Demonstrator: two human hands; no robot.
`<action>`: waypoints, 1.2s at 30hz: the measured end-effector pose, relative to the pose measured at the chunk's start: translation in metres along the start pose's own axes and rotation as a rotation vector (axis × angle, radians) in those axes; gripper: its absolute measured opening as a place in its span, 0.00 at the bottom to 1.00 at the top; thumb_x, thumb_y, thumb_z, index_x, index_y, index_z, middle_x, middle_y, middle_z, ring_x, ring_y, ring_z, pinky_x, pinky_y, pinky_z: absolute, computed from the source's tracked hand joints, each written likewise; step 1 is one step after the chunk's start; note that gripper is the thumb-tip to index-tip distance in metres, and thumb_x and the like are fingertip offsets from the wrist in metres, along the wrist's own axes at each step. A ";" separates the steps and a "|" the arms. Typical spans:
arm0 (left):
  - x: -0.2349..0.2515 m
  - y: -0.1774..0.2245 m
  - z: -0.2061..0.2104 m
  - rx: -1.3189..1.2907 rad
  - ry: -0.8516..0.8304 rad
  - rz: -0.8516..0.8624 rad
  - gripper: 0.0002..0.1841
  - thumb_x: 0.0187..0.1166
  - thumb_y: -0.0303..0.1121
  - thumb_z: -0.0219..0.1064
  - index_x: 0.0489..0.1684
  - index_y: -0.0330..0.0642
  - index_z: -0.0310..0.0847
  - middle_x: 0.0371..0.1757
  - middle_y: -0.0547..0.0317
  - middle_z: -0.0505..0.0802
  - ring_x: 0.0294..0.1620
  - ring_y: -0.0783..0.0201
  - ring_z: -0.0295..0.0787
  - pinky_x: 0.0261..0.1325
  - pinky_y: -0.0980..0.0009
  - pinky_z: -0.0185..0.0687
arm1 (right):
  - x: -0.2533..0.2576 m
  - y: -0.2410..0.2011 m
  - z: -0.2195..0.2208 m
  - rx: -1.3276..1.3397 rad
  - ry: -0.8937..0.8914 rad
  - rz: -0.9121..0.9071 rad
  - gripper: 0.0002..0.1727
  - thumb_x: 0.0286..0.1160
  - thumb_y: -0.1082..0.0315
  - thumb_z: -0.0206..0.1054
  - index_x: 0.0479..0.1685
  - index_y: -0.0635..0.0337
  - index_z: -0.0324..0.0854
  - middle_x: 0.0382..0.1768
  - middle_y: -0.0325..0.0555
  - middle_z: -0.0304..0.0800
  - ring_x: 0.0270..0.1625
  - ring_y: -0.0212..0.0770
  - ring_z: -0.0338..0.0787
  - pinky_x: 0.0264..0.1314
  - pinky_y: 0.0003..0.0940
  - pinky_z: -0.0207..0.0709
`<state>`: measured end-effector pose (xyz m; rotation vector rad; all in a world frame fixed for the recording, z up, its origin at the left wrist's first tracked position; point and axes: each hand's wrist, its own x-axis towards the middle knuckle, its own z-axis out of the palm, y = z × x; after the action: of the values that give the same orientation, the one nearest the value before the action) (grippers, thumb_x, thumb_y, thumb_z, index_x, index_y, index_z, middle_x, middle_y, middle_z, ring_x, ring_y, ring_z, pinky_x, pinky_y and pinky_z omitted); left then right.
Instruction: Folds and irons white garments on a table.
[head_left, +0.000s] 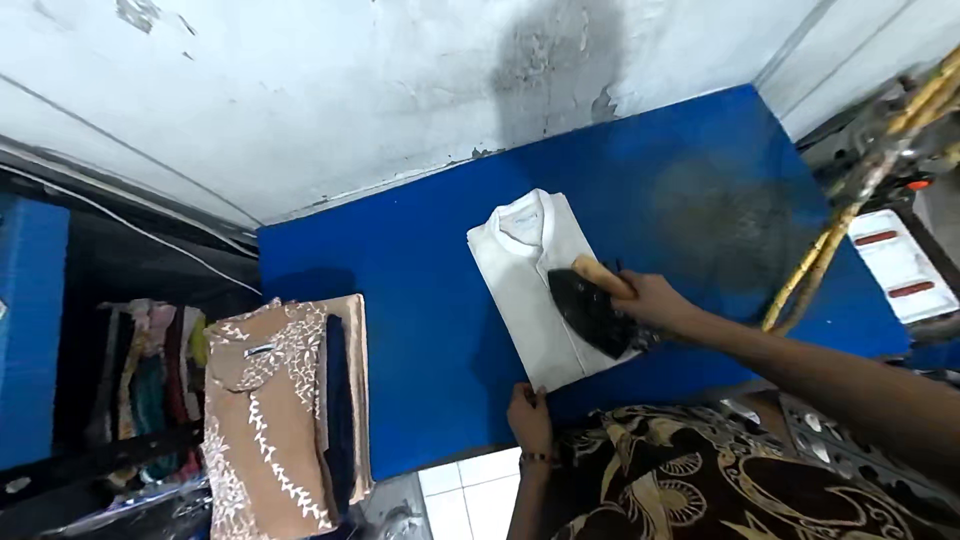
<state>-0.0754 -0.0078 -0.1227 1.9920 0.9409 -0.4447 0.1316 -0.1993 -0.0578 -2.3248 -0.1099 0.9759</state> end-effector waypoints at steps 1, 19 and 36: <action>-0.003 0.001 0.002 0.010 0.019 -0.004 0.17 0.84 0.33 0.68 0.60 0.25 0.81 0.50 0.34 0.92 0.52 0.43 0.91 0.62 0.47 0.82 | 0.007 0.006 -0.005 0.010 0.029 0.019 0.22 0.83 0.66 0.68 0.68 0.72 0.77 0.50 0.71 0.87 0.48 0.64 0.90 0.55 0.62 0.82; -0.033 0.105 -0.030 -1.093 0.034 0.025 0.15 0.88 0.23 0.53 0.67 0.23 0.70 0.48 0.43 0.88 0.39 0.61 0.91 0.43 0.67 0.91 | -0.043 -0.009 -0.012 -0.463 0.150 -0.745 0.57 0.66 0.42 0.78 0.91 0.67 0.58 0.86 0.73 0.63 0.86 0.78 0.64 0.81 0.81 0.52; 0.000 0.007 -0.213 -0.515 0.347 0.205 0.37 0.76 0.31 0.75 0.84 0.30 0.60 0.67 0.41 0.86 0.63 0.62 0.88 0.66 0.65 0.85 | -0.063 -0.090 -0.025 0.725 0.050 -0.385 0.16 0.86 0.76 0.55 0.68 0.57 0.73 0.40 0.38 0.91 0.34 0.28 0.91 0.38 0.27 0.89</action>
<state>-0.0786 0.1658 0.0014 1.6843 0.9312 0.2496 0.1164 -0.1573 0.0454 -1.5823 -0.1472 0.6212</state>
